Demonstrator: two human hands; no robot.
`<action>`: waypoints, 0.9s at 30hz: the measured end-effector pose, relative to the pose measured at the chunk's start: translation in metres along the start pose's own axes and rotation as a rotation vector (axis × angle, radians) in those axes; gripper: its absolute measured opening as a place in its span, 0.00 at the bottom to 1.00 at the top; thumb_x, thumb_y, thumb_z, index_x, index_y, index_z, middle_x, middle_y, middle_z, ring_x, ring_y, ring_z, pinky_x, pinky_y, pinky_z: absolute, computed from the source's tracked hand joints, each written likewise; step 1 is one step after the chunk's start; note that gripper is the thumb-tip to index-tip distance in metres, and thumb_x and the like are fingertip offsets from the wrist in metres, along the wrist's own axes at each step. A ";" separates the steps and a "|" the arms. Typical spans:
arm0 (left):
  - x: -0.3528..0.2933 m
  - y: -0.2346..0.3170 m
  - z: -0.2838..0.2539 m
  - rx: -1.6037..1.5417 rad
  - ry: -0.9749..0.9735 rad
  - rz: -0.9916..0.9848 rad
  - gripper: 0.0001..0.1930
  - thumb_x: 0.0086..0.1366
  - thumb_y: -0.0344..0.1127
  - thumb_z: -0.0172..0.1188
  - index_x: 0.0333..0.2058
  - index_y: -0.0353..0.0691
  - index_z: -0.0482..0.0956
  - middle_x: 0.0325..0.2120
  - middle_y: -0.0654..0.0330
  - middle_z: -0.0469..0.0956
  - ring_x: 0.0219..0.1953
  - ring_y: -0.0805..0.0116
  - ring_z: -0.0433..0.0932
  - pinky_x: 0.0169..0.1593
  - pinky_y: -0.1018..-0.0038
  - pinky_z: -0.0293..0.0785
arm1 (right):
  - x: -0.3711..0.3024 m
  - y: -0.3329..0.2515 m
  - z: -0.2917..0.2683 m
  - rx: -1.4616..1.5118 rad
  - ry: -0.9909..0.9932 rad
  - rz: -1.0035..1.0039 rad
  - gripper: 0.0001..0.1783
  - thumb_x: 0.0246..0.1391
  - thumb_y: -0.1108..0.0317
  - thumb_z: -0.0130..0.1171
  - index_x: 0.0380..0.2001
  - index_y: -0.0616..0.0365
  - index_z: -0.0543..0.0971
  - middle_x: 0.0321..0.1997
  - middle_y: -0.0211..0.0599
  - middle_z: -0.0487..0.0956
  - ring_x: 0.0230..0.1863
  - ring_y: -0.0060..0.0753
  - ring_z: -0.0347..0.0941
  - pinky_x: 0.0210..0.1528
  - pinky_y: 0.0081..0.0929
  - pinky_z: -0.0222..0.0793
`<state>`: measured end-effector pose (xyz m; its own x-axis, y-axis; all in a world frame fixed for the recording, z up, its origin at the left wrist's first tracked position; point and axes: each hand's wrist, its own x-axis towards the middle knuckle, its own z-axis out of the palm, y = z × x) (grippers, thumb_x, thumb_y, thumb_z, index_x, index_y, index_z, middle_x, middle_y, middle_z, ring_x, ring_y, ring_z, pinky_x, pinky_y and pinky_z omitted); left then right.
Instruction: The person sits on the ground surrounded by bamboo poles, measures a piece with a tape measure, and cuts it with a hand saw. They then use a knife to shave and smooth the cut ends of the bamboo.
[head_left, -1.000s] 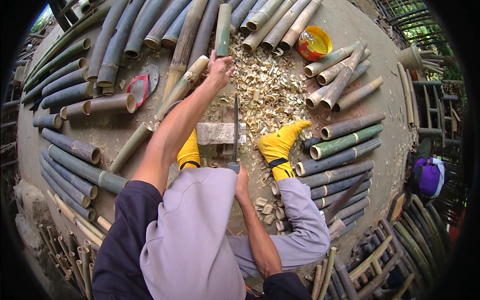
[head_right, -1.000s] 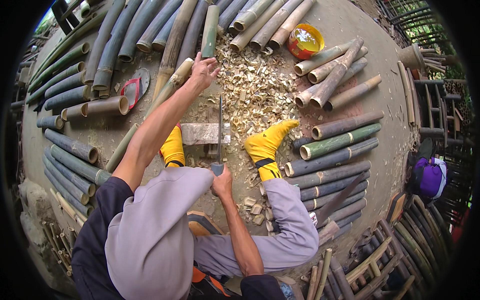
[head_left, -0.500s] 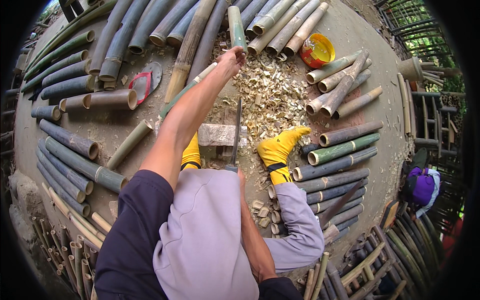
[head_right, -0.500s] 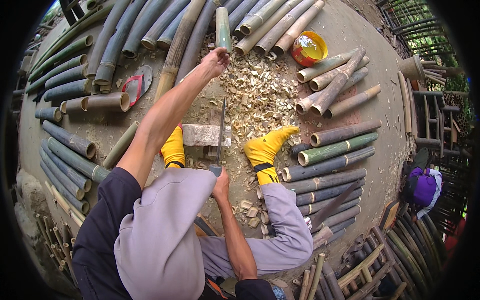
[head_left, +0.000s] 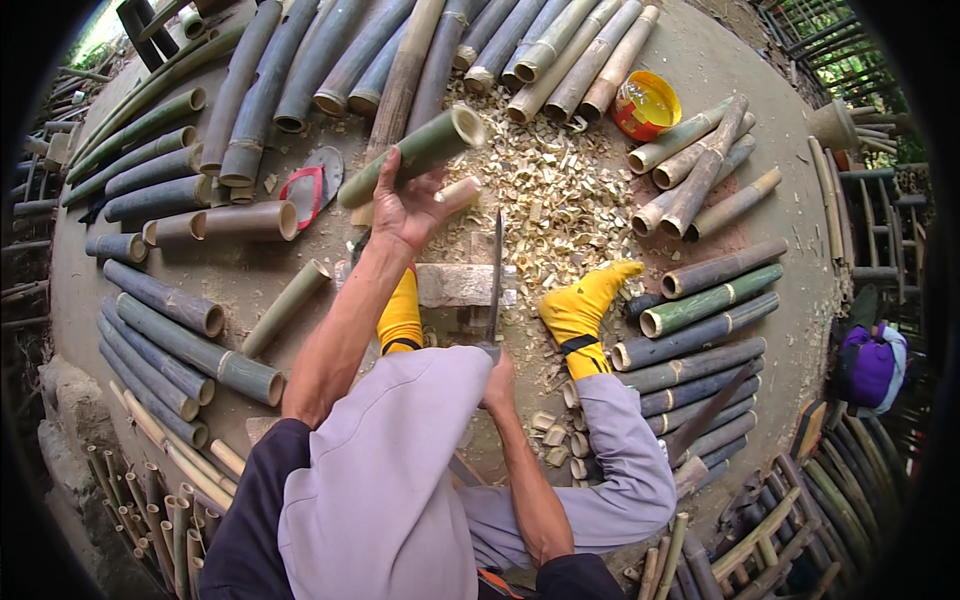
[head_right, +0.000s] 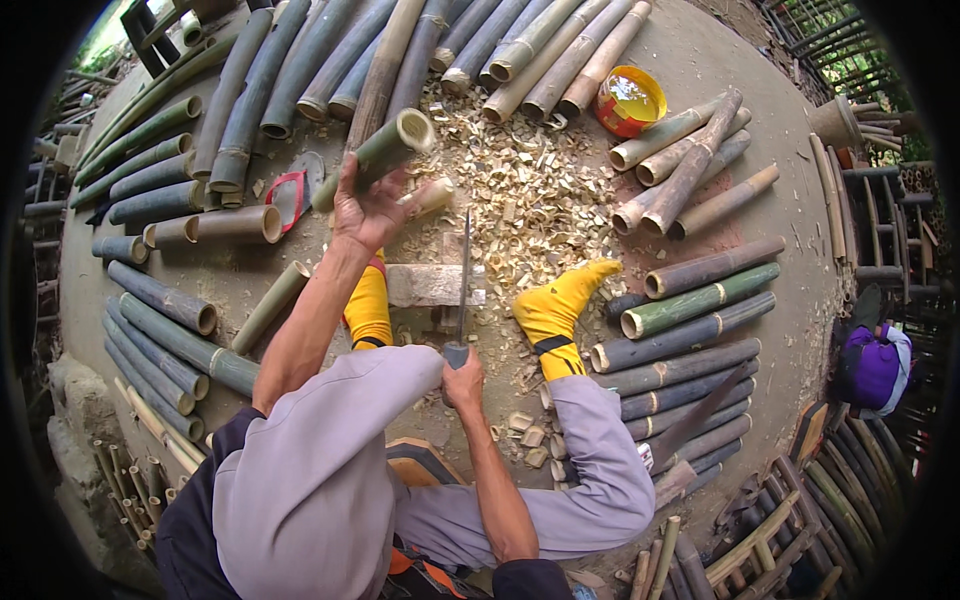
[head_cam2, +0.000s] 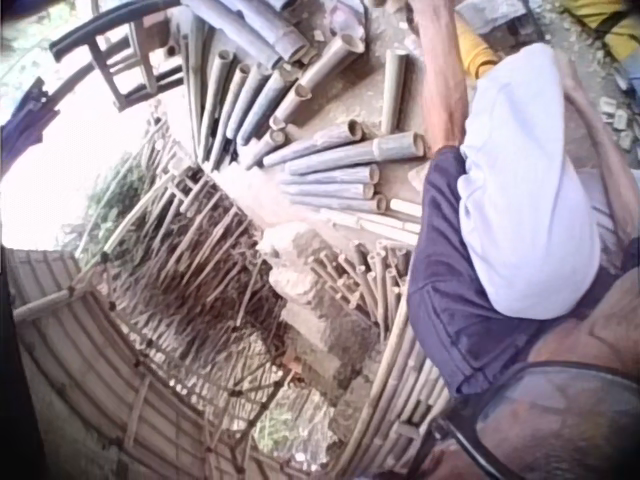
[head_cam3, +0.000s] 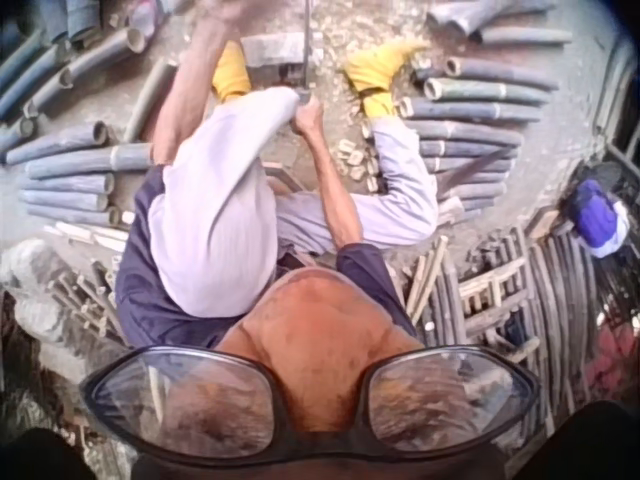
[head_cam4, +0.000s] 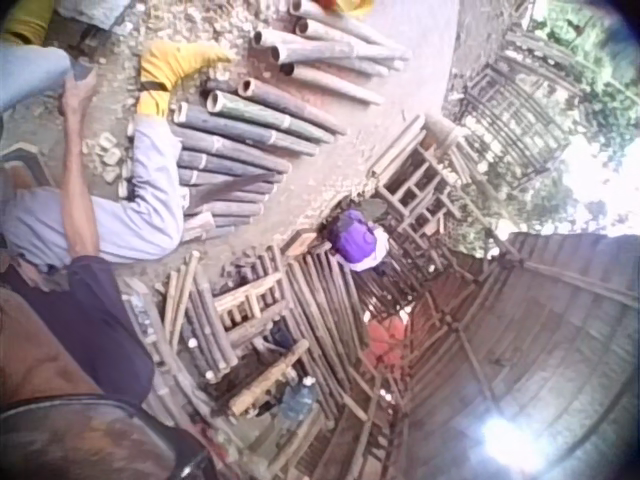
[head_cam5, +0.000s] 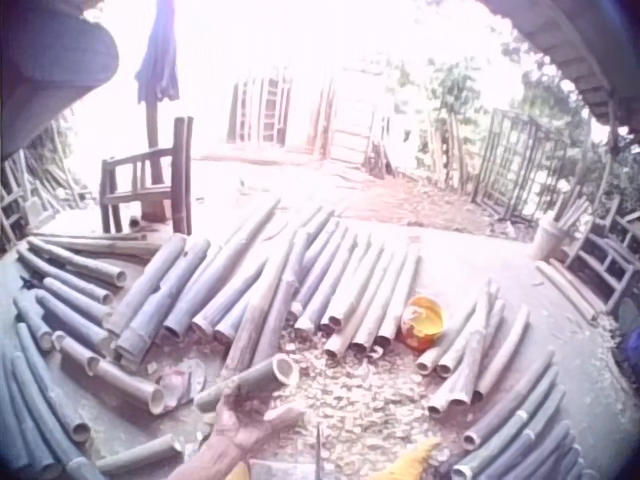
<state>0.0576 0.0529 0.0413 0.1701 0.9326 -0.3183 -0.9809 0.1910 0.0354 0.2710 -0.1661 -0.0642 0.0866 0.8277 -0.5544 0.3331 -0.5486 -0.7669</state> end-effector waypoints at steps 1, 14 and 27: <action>0.002 0.008 -0.009 -0.060 0.254 0.211 0.22 0.56 0.38 0.67 0.48 0.41 0.73 0.52 0.57 0.75 0.55 0.59 0.73 0.64 0.49 0.62 | -0.002 -0.002 0.004 -0.001 0.014 -0.009 0.19 0.44 0.61 0.66 0.37 0.60 0.76 0.33 0.47 0.80 0.36 0.46 0.77 0.40 0.38 0.71; -0.060 0.125 -0.063 2.279 0.807 0.888 0.32 0.46 0.38 0.66 0.51 0.33 0.69 0.44 0.45 0.72 0.50 0.48 0.70 0.55 0.61 0.66 | -0.011 -0.030 0.001 0.103 0.025 -0.003 0.19 0.45 0.61 0.68 0.33 0.62 0.74 0.26 0.42 0.78 0.29 0.39 0.77 0.34 0.37 0.71; -0.063 0.118 -0.134 1.536 0.902 0.440 0.29 0.52 0.48 0.63 0.47 0.31 0.74 0.37 0.47 0.80 0.41 0.53 0.78 0.48 0.63 0.73 | -0.010 -0.020 0.008 -0.038 0.114 -0.048 0.20 0.43 0.61 0.70 0.34 0.62 0.75 0.28 0.43 0.79 0.29 0.40 0.76 0.36 0.36 0.71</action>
<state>-0.0815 -0.0247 -0.0618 -0.6511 0.6562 -0.3815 0.0954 0.5694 0.8165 0.2561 -0.1647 -0.0460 0.1745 0.8623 -0.4753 0.3743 -0.5046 -0.7780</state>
